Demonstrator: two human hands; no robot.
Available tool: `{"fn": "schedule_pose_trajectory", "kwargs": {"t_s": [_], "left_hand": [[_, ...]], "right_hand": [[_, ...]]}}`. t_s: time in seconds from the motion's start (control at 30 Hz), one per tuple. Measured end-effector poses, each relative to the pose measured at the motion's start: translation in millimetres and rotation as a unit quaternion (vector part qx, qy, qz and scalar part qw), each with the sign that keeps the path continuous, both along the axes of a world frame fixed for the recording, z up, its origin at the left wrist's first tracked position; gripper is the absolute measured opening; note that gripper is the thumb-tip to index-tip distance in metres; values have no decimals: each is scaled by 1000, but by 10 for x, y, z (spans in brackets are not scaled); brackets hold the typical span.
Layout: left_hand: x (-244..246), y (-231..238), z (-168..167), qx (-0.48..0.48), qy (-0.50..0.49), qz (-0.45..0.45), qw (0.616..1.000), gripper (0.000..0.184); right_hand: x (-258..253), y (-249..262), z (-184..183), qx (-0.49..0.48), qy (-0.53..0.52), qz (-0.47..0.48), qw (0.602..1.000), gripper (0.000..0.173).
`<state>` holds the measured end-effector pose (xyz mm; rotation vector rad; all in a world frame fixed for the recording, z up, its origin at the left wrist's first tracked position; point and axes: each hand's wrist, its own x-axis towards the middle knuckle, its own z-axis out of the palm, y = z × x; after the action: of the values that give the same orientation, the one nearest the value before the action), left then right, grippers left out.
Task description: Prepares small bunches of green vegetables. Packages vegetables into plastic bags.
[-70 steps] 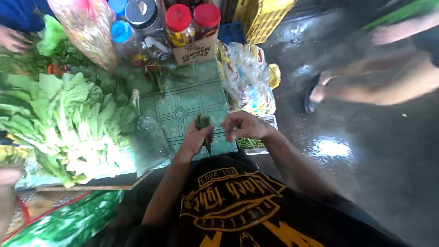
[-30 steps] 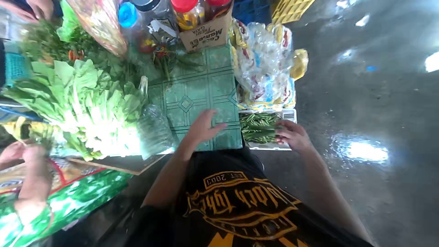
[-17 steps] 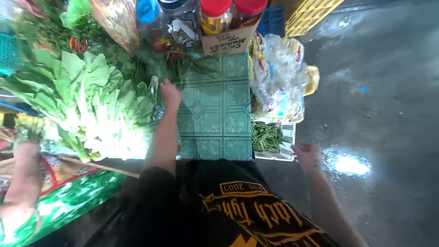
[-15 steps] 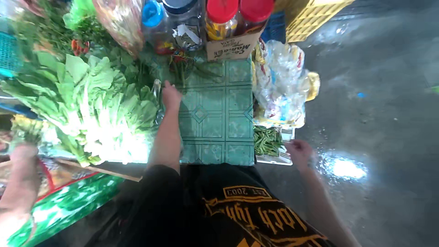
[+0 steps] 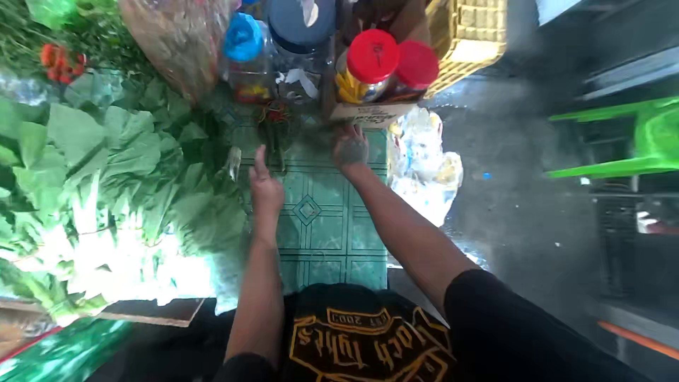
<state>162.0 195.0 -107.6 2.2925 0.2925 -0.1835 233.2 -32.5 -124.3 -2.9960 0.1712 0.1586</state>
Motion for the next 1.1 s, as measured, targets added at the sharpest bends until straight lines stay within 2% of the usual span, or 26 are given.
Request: {"fn": "schedule_pose_trajectory", "kwargs": {"t_s": [0.07,0.13,0.2,0.27,0.33,0.37,0.5,0.57,0.63,0.67,0.73,0.77,0.83,0.9,0.93,1.03,1.1], "left_hand": [[-18,-61,-47,-53,-34,-6,998,68],[60,-168,-52,-117,-11,30,993,60],[170,-289,-91,-154,-3,32,988,45],[260,-453,-126,-228,-12,30,973,40],[306,-626,-132,-366,-12,49,929,38],[300,-673,-141,-405,-14,61,912,38],[191,-507,-253,-319,-63,32,945,38],[109,-429,-298,-355,-66,7,933,34],[-3,-390,-199,-427,21,-30,904,36],[-44,-398,-162,-474,73,-20,877,38],[-80,-448,-171,-564,140,83,809,39],[-72,-455,-176,-585,163,152,780,39],[-66,-420,-191,-579,184,237,759,39],[-91,-374,-205,-571,175,243,764,41],[-109,-360,-197,-569,172,235,769,43],[-70,-325,-178,-565,156,218,780,47],[-72,-323,-198,-570,144,212,781,51]], "right_hand": [[25,45,-106,-35,-11,2,999,33],[-24,21,-106,-25,6,-13,1000,35],[-120,-2,48,7,23,-53,998,37],[-253,-27,288,54,20,-62,996,32],[-374,-88,478,120,-2,28,992,26],[-411,-111,547,133,-2,81,988,26],[-297,-178,823,117,53,229,965,36],[-243,-105,864,138,84,274,948,33],[-209,63,803,220,91,280,930,28],[-196,158,722,281,80,255,922,28],[-127,294,559,350,64,151,922,42],[-68,331,470,349,48,92,931,47],[36,382,344,246,59,-3,967,53],[74,426,152,85,79,3,993,63],[51,411,-7,25,64,27,997,62],[33,418,-204,-37,27,59,997,47],[-27,450,-133,-20,59,25,998,44]]}}
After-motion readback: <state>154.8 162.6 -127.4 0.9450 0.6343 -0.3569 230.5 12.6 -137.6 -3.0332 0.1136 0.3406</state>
